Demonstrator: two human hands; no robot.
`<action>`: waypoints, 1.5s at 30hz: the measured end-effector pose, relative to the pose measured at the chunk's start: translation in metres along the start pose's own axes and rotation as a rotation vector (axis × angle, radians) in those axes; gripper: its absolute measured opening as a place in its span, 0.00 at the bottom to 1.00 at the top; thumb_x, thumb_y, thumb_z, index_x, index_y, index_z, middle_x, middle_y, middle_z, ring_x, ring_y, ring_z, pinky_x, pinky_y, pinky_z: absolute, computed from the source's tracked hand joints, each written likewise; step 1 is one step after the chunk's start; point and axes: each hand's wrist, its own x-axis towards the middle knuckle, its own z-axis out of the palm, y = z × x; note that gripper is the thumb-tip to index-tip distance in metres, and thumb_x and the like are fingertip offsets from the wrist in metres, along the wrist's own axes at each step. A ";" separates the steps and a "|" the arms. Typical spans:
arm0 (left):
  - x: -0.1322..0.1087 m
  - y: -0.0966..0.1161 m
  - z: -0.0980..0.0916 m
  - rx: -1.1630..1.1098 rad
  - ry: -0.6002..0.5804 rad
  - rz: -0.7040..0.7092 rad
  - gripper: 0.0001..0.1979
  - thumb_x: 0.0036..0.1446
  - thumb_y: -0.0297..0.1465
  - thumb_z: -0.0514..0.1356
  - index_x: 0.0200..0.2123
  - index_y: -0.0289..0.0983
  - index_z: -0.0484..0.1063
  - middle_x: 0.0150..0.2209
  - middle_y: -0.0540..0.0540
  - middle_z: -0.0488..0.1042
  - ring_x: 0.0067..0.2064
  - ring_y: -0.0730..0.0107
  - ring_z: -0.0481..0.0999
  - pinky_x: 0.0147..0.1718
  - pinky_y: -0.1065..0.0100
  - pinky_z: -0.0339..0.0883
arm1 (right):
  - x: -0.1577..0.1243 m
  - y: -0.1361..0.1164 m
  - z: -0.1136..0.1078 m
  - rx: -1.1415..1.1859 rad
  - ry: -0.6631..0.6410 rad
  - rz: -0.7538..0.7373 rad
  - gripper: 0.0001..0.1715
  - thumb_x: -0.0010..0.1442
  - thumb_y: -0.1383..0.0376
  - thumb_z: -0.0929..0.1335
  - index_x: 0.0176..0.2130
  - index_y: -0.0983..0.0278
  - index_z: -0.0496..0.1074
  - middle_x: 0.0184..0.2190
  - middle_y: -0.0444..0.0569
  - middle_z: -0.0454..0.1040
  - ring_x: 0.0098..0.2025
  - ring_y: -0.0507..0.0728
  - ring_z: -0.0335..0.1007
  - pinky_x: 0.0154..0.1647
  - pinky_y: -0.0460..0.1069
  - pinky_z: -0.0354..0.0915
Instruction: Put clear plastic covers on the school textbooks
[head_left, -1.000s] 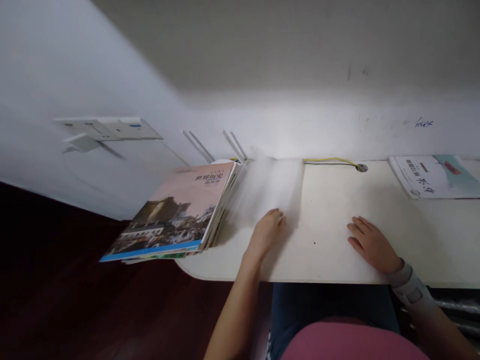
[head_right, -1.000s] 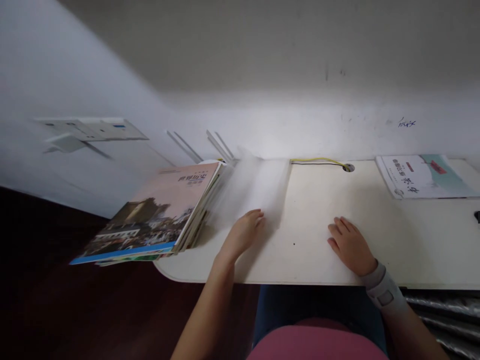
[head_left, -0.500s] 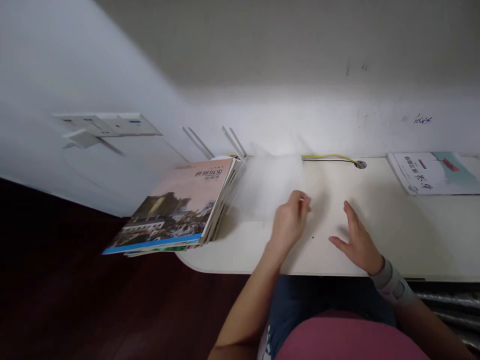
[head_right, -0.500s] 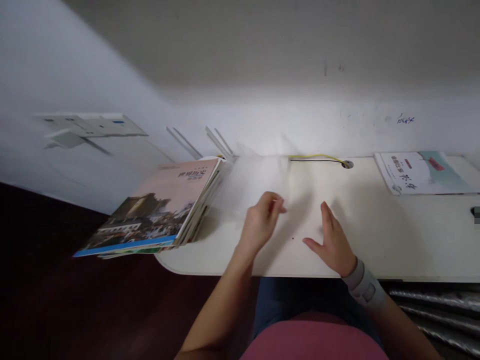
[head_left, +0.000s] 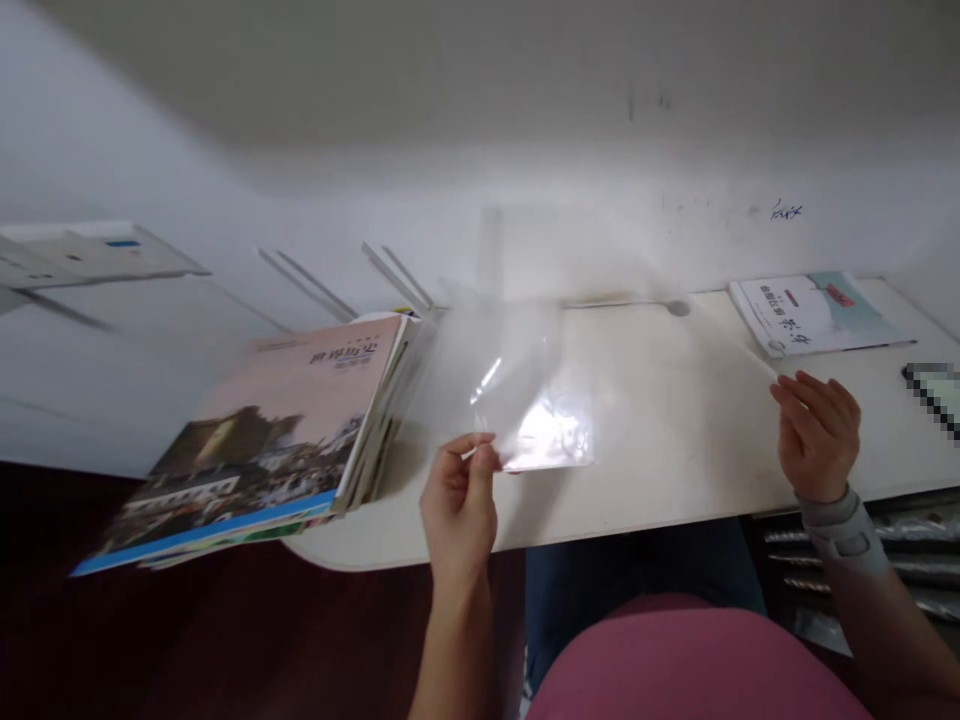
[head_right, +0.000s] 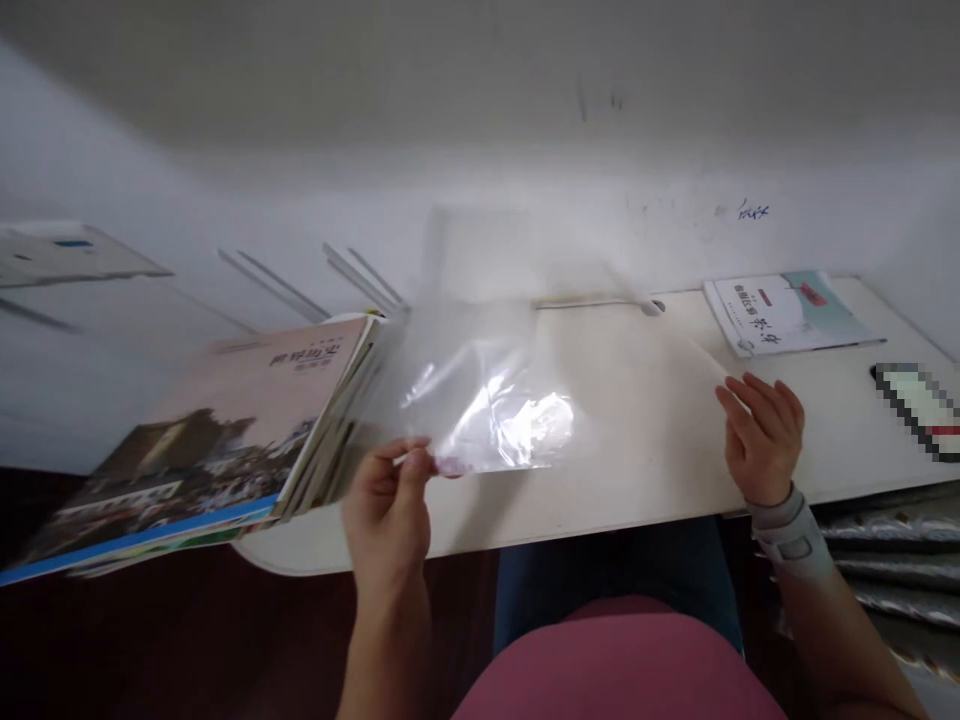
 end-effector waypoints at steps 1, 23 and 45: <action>-0.002 -0.013 -0.001 0.110 -0.021 -0.046 0.13 0.57 0.40 0.55 0.39 0.37 0.68 0.24 0.52 0.74 0.27 0.72 0.75 0.32 0.69 0.69 | -0.007 0.004 -0.003 -0.019 -0.019 -0.033 0.21 0.60 0.70 0.61 0.52 0.57 0.70 0.49 0.50 0.74 0.56 0.61 0.65 0.60 0.61 0.55; 0.061 -0.016 -0.065 1.150 0.016 0.178 0.19 0.63 0.31 0.43 0.50 0.34 0.67 0.55 0.35 0.67 0.59 0.56 0.63 0.54 0.57 0.58 | -0.022 0.024 0.032 0.089 -0.562 -0.421 0.27 0.64 0.53 0.57 0.57 0.63 0.64 0.58 0.58 0.65 0.59 0.63 0.60 0.59 0.61 0.55; 0.067 -0.001 -0.078 1.515 -0.266 -0.150 0.19 0.59 0.31 0.45 0.44 0.29 0.71 0.42 0.28 0.74 0.44 0.47 0.75 0.37 0.56 0.68 | -0.046 -0.037 0.066 0.118 -0.528 -0.470 0.30 0.65 0.53 0.58 0.54 0.71 0.65 0.57 0.66 0.63 0.60 0.66 0.58 0.56 0.60 0.60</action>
